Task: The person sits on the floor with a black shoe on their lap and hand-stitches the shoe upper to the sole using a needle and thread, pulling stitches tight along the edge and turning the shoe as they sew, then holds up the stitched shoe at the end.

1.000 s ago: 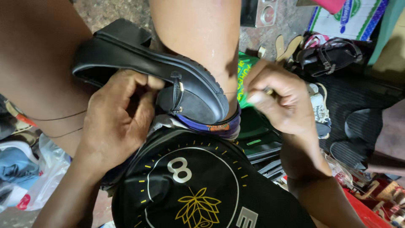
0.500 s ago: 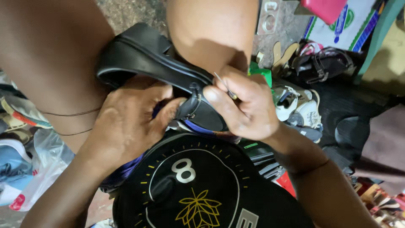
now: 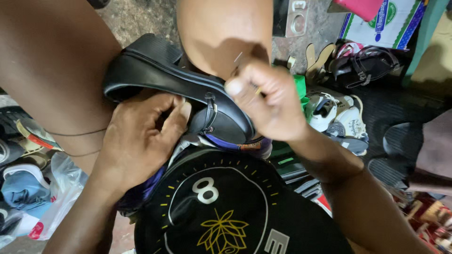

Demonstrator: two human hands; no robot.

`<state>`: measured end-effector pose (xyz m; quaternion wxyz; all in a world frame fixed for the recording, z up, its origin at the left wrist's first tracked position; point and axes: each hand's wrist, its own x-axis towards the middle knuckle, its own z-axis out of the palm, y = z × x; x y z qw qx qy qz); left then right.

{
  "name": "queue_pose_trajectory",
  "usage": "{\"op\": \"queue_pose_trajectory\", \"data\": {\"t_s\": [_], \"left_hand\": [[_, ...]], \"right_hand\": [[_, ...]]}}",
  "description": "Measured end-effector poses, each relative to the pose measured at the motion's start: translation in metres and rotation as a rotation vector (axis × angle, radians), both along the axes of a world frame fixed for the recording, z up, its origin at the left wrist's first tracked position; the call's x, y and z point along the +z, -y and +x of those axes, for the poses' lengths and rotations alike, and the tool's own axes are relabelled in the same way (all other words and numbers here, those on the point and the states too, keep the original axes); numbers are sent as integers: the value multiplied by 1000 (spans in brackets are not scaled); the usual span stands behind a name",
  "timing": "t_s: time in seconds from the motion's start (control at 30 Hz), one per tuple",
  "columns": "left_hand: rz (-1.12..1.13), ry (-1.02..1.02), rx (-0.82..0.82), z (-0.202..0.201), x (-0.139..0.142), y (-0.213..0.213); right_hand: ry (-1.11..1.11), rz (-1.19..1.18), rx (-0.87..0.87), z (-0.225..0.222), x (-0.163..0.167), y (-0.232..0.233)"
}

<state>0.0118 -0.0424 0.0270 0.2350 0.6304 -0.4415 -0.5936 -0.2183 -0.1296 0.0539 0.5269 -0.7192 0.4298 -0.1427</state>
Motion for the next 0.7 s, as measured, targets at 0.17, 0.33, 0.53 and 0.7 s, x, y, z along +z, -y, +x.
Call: {"op": "queue_pose_trajectory", "data": {"t_s": [0.17,0.33,0.53,0.7], "left_hand": [[-23,-369,76,-31,4,3],[-47,-468,85,-53,-11,-9],[-43,-408,3,-51,-30,-23],[-251,-526,28,-49,-33,-23]], "right_hand": [[434,491,-832,-27,-1,4],[66,-81,-232,-66,27,0],[-110,-92,53,-87,34,-30],[-152,-133,157,-78,36,-40]]}}
